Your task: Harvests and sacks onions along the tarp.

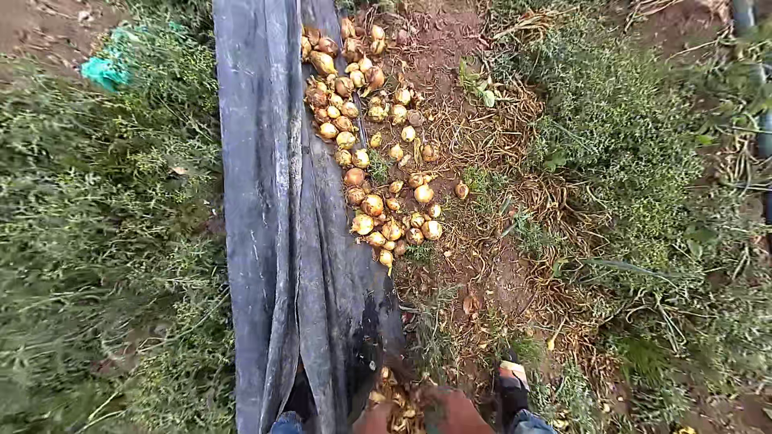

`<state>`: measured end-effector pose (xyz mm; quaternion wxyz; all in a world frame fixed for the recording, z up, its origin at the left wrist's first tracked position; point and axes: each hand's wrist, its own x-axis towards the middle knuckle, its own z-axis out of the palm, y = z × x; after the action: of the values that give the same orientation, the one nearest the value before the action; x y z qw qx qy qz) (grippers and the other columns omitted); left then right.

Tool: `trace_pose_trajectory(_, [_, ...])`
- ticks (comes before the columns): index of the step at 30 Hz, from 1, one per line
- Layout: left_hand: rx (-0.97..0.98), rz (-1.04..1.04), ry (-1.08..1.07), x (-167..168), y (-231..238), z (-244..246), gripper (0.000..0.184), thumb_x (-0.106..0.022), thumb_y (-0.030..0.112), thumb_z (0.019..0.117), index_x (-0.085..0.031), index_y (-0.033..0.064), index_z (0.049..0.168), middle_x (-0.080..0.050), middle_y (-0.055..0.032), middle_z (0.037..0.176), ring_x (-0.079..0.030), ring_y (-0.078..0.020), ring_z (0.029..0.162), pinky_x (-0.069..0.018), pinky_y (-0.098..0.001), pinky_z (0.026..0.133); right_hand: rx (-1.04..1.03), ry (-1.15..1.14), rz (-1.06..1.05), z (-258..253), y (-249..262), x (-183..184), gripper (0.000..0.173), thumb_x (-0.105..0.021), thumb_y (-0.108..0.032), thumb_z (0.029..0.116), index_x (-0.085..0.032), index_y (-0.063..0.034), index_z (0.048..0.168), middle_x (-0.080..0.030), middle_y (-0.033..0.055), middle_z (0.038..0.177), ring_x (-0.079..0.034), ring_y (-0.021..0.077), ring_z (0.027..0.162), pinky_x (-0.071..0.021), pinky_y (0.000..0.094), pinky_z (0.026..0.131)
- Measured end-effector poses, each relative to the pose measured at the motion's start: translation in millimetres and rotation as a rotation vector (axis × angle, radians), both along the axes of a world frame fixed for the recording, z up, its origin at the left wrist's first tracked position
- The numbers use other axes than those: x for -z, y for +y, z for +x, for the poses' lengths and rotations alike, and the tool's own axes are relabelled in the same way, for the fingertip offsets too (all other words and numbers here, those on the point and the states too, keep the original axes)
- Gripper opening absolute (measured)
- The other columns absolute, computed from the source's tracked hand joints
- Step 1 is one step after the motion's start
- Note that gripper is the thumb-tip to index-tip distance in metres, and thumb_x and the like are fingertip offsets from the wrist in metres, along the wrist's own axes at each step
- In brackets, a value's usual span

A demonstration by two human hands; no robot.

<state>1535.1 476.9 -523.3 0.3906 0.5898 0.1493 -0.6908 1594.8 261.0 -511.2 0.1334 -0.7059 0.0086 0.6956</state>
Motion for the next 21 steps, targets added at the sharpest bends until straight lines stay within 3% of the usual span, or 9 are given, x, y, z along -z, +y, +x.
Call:
trace_pose_trajectory(2, [-0.26, 0.176, -0.136, 13, 29, 42, 0.066, -0.081, 0.039, 0.0868, -0.06, 0.0123, 0.143, -0.066, -0.0128, 0.139, -0.062, -0.0312, 0.13, -0.049, -0.0553, 0.111, 0.112, -0.222, -0.032, 64, 15, 9, 0.046, -0.067, -0.024, 0.0946, -0.064, -0.0153, 0.14, -0.066, 0.0134, 0.137, -0.065, 0.0314, 0.122, -0.0508, 0.0551, 0.106])
trace_pose_trajectory(4, [-0.36, 0.261, -0.285, 23, 64, 132, 0.061, -0.078, 0.037, 0.0905, -0.06, 0.0122, 0.143, -0.065, -0.0106, 0.14, -0.063, -0.0271, 0.129, -0.049, -0.0506, 0.112, 0.206, -0.433, -0.044, 153, 38, 21, 0.048, -0.066, -0.028, 0.0962, -0.061, -0.0157, 0.142, -0.067, 0.0089, 0.135, -0.067, 0.0261, 0.118, -0.053, 0.0506, 0.105])
trace_pose_trajectory(6, [-0.344, 0.327, -0.428, 36, 92, 217, 0.057, -0.076, 0.039, 0.0939, -0.061, 0.0105, 0.141, -0.064, -0.015, 0.139, -0.063, -0.0318, 0.127, -0.0481, -0.0551, 0.111, 0.215, -0.595, -0.035, 233, 56, 44, 0.053, -0.072, -0.031, 0.0949, -0.06, -0.0138, 0.143, -0.068, 0.0134, 0.133, -0.067, 0.0333, 0.118, -0.052, 0.0585, 0.102])
trace_pose_trajectory(8, [-0.286, 0.423, -0.56, 64, 110, 284, 0.062, -0.079, 0.041, 0.0924, -0.06, 0.008, 0.142, -0.062, -0.0233, 0.139, -0.059, -0.0432, 0.129, -0.0447, -0.0672, 0.107, 0.158, -0.718, -0.006, 296, 64, 81, 0.064, -0.08, -0.033, 0.0898, -0.056, -0.0123, 0.145, -0.064, 0.0201, 0.137, -0.064, 0.0434, 0.119, -0.0507, 0.0671, 0.097])
trace_pose_trajectory(12, [-0.127, 0.637, -0.778, 152, 134, 397, 0.097, -0.088, 0.054, 0.0771, -0.046, 0.0116, 0.154, -0.043, -0.0234, 0.158, -0.042, -0.0492, 0.143, -0.0377, -0.0723, 0.111, -0.149, -0.834, 0.0, 400, 76, 186, 0.095, -0.089, -0.036, 0.0759, -0.042, -0.022, 0.158, -0.044, 0.0182, 0.158, -0.053, 0.0501, 0.13, -0.0498, 0.0699, 0.096])
trace_pose_trajectory(15, [-0.157, 0.703, -0.792, 199, 129, 436, 0.136, -0.095, 0.062, 0.0589, -0.02, 0.0228, 0.166, -0.026, -0.0307, 0.164, -0.037, -0.0556, 0.143, -0.0368, -0.0737, 0.11, -0.258, -0.849, 0.01, 433, 88, 230, 0.116, -0.096, -0.028, 0.0649, -0.032, -0.0306, 0.161, -0.03, 0.0277, 0.162, -0.054, 0.0586, 0.123, -0.0531, 0.073, 0.085])
trace_pose_trajectory(17, [-0.217, 0.73, -0.744, 218, 103, 426, 0.157, -0.098, 0.061, 0.0497, 0.0, 0.0289, 0.167, -0.016, -0.0333, 0.166, -0.036, -0.0568, 0.143, -0.0409, -0.0726, 0.107, -0.285, -0.855, -0.006, 430, 88, 240, 0.117, -0.095, -0.02, 0.0649, -0.03, -0.033, 0.162, -0.027, 0.0312, 0.16, -0.058, 0.0581, 0.115, -0.0561, 0.0704, 0.079])
trace_pose_trajectory(18, [-0.246, 0.76, -0.742, 222, 90, 419, 0.16, -0.099, 0.06, 0.0458, 0.001, 0.0303, 0.167, -0.016, -0.032, 0.166, -0.038, -0.0554, 0.142, -0.0435, -0.071, 0.106, -0.29, -0.861, -0.01, 430, 89, 242, 0.115, -0.091, -0.015, 0.0678, -0.029, -0.0336, 0.162, -0.025, 0.0321, 0.16, -0.06, 0.0574, 0.111, -0.0571, 0.0694, 0.077])
trace_pose_trajectory(21, [-0.161, 0.809, -0.757, 221, 54, 397, 0.146, -0.098, 0.057, 0.0474, -0.017, 0.03, 0.166, -0.021, -0.0315, 0.164, -0.042, -0.0577, 0.137, -0.0486, -0.0713, 0.099, -0.265, -0.852, 0.003, 438, 90, 241, 0.106, -0.084, -0.011, 0.0713, -0.033, -0.0355, 0.161, -0.026, 0.0326, 0.159, -0.064, 0.0537, 0.103, -0.0579, 0.0665, 0.075])
